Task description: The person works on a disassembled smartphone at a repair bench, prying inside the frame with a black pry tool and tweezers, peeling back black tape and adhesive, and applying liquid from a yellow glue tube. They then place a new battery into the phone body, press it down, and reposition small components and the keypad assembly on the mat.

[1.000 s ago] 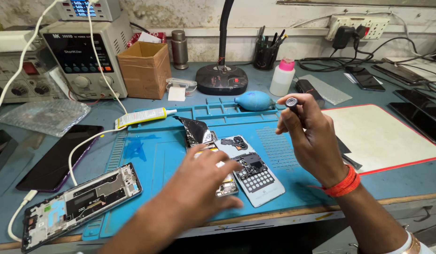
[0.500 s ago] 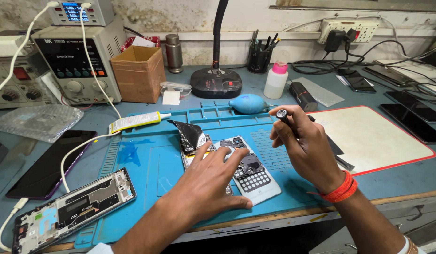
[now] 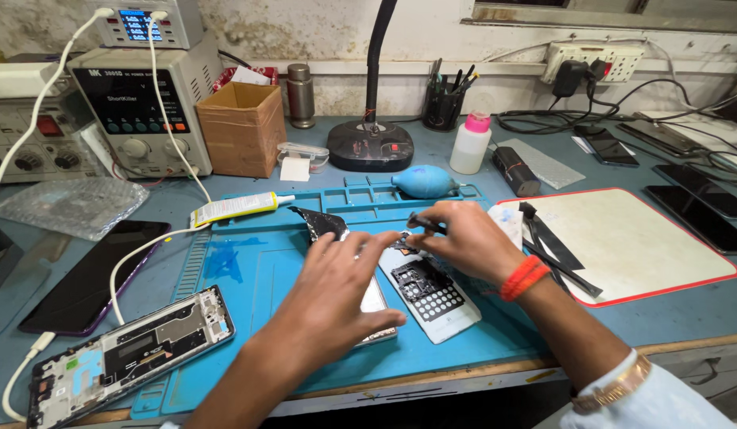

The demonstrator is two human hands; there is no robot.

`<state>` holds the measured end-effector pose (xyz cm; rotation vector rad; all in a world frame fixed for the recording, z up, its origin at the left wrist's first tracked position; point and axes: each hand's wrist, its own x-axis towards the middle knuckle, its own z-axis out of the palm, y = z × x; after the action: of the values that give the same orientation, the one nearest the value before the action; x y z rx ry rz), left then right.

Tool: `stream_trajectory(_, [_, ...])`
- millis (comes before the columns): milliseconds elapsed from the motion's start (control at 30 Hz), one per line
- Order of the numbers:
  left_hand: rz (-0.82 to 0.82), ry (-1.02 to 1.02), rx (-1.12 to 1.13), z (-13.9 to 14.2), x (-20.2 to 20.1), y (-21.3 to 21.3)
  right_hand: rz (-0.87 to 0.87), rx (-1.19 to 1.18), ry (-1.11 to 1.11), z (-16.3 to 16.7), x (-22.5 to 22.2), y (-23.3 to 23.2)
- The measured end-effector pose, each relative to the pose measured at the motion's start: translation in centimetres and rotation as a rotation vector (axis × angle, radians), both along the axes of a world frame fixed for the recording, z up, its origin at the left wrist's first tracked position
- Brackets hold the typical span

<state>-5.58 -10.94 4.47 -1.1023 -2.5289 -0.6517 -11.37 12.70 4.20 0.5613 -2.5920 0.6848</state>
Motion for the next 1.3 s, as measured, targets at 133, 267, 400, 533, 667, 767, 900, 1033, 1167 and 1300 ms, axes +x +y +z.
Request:
stream_trajectory(133, [0.08, -0.075, 0.032, 0.2, 2.1, -2.7, -0.007, 0.081, -0.111, -0.4, -1.1, -1.3])
stream_trajectory(267, [0.118, -0.196, 0.052, -0.2, 3.2, -3.7, -0.021, 0.134, -0.14, -0.4, -1.2, -1.8])
stream_trajectory(400, [0.108, -0.16, 0.173, -0.9, 3.2, -3.7, -0.065, 0.233, -0.174, -0.1, -1.8, -1.8])
stream_trajectory(533, [0.126, -0.124, 0.26, -1.7, 2.8, -3.6, 0.091, 0.259, 0.101, 0.6, -1.4, -1.6])
stream_trajectory(667, [0.097, -0.081, 0.362, -2.4, 2.5, -4.0, 0.105, 0.02, -0.144, 1.4, 1.1, -1.3])
stream_trajectory(767, [0.119, -0.237, 0.453, -2.6, 2.1, -3.7, 0.173, -0.208, -0.475, 1.4, 3.5, -1.8])
stream_trajectory(900, [0.053, -0.399, 0.623, -2.9, 2.0, -3.0, 0.332, -0.297, -0.584, 1.4, 5.0, -3.1])
stream_trajectory(1033, [0.032, -0.391, 0.652, -3.0, 2.2, -3.1, 0.334, -0.271, -0.6, 1.8, 5.6, -3.9])
stream_trajectory(1167, [0.044, -0.424, 0.674, -2.8, 2.3, -3.2, 0.272, -0.21, -0.555, 1.9, 6.2, -4.5])
stream_trajectory(1300, [0.079, -0.411, 0.724, -2.4, 2.5, -2.6, 0.258, -0.218, -0.47, 1.8, 6.4, -5.0])
